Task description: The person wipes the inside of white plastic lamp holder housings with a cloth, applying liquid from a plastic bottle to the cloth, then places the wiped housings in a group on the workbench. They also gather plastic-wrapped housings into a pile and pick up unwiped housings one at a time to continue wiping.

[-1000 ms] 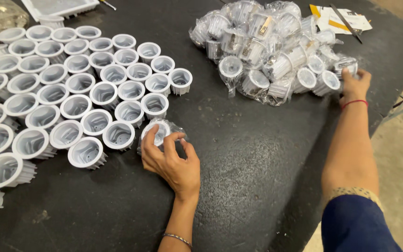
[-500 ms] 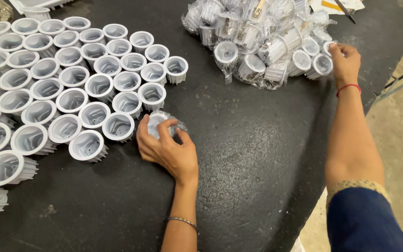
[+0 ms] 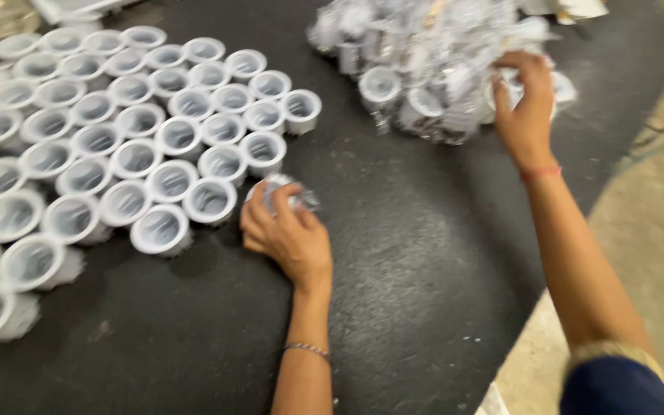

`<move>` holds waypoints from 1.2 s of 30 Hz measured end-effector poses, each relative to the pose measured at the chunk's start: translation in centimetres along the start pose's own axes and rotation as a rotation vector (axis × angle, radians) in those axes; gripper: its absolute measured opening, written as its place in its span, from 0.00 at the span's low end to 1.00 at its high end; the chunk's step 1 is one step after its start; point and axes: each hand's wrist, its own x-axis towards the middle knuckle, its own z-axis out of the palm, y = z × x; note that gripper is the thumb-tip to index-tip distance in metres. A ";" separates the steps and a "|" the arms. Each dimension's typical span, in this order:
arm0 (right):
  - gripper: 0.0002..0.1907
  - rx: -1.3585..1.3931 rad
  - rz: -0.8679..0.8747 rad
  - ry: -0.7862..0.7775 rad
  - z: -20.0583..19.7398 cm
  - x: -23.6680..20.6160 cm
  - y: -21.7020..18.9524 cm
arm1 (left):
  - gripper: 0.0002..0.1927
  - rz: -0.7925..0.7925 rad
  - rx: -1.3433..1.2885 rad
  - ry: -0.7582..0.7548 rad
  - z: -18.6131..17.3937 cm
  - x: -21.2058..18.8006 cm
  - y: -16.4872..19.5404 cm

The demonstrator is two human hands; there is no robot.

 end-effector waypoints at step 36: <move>0.36 -0.497 0.378 -0.173 5.0 5.0 10.3 | 0.27 -0.122 -0.599 -0.371 1.8 -0.5 0.6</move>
